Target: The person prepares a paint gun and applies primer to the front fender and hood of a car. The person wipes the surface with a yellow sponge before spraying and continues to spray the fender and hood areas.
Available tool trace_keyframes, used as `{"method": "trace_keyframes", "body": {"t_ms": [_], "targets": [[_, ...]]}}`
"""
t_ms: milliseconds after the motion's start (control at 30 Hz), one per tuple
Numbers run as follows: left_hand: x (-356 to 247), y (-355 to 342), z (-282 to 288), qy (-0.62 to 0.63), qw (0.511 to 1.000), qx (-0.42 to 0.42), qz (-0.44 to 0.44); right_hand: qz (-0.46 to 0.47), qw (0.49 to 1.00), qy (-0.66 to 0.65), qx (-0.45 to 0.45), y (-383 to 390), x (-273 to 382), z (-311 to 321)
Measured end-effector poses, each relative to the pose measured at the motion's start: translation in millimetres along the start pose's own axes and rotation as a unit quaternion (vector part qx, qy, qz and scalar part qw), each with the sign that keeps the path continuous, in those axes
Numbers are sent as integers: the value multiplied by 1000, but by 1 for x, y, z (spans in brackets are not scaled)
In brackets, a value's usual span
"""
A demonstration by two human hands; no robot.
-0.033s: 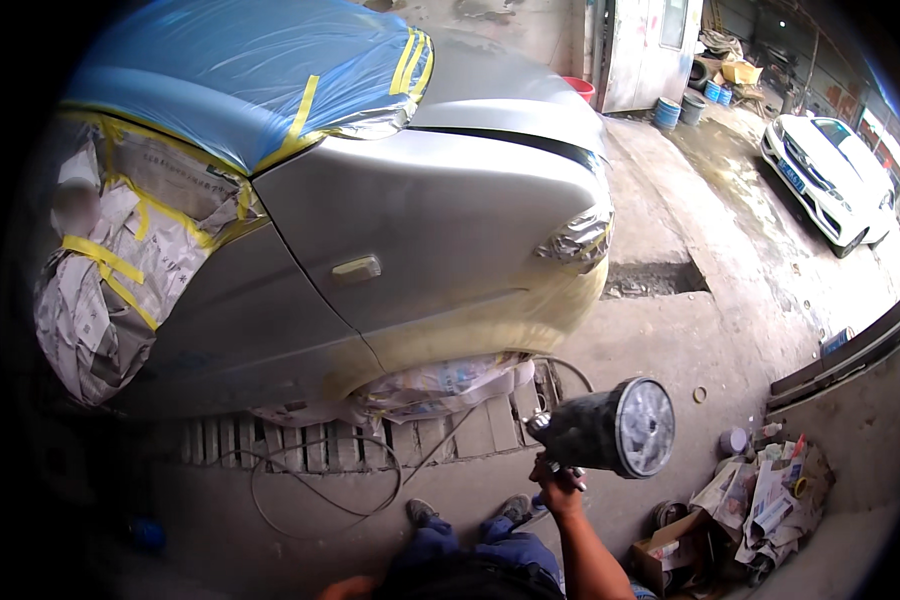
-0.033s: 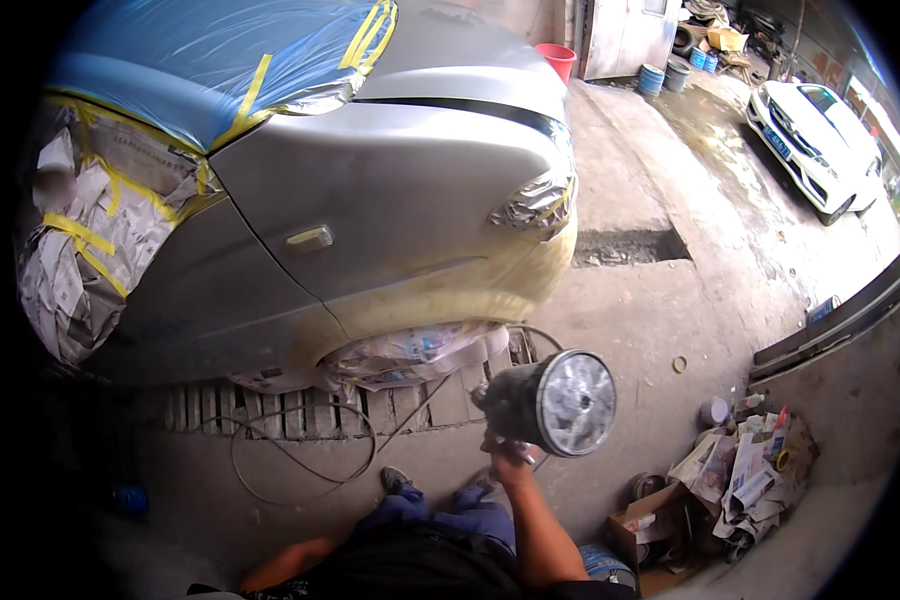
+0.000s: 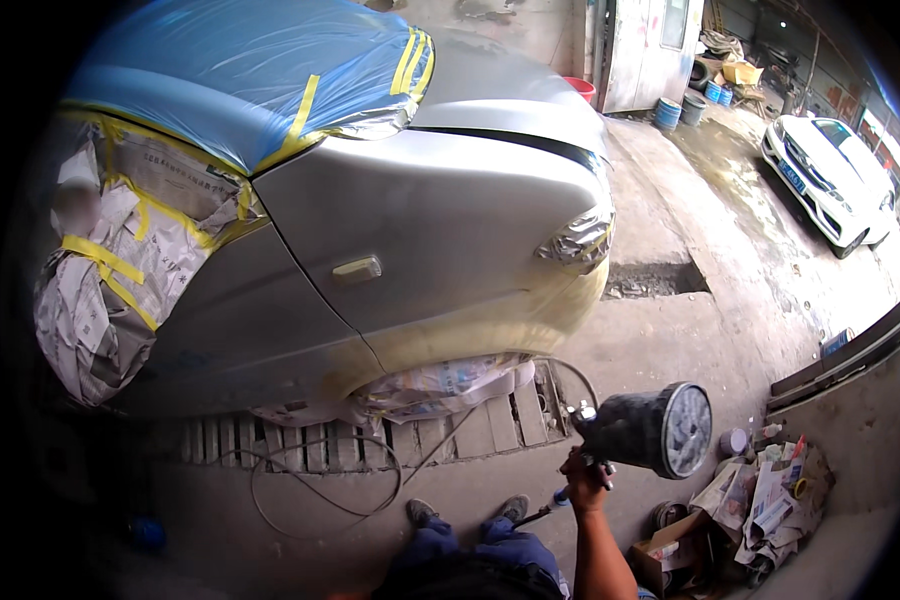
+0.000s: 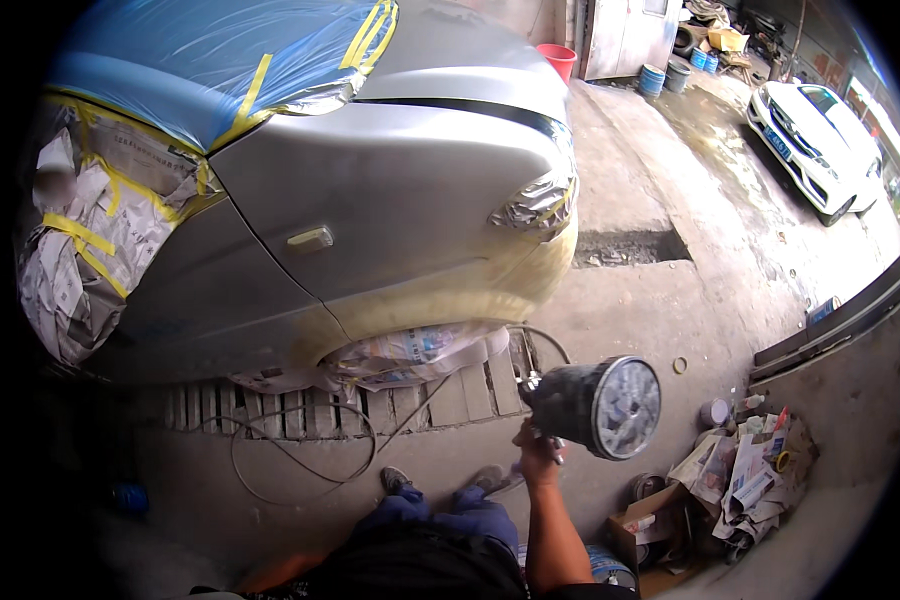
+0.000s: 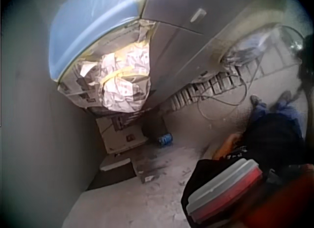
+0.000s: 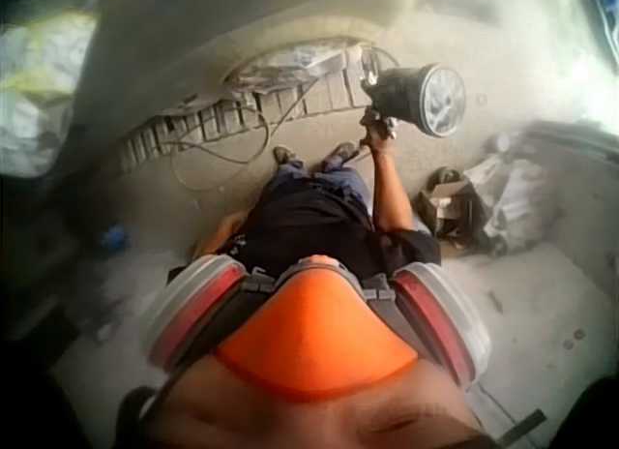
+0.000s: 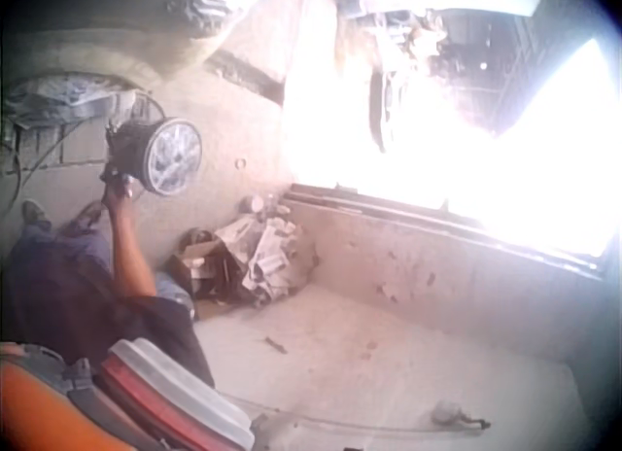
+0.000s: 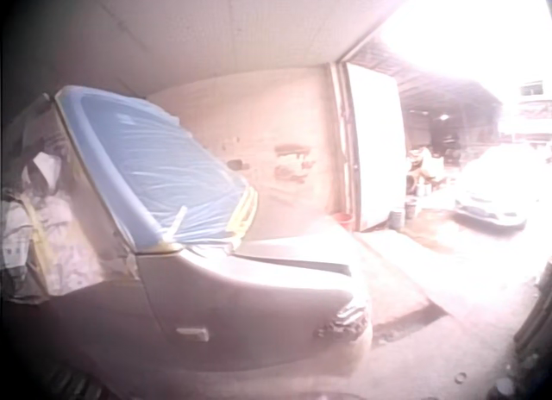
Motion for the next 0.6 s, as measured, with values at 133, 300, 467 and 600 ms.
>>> {"method": "trace_keyframes", "body": {"t_ms": [133, 300, 467, 600], "targets": [[18, 7, -8, 12, 1000, -20, 7, -137, 946, -164, -242, -13, -37, 87], [26, 19, -14, 28, 999, -44, 11, -168, 947, -131, -241, -20, -11, 90], [28, 31, -14, 32, 998, -55, 13, -134, 944, -272, -129, 1, -41, 15], [34, 41, -13, 30, 997, -62, 17, -97, 980, -159, 65, 35, 0, -65]]}}
Point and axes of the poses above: each hand's wrist, its own y-axis away from the middle knuckle, its own z-axis out of the back of the hand, x = y × z, the point moved 9 cm from there along -y, towards the middle knuckle
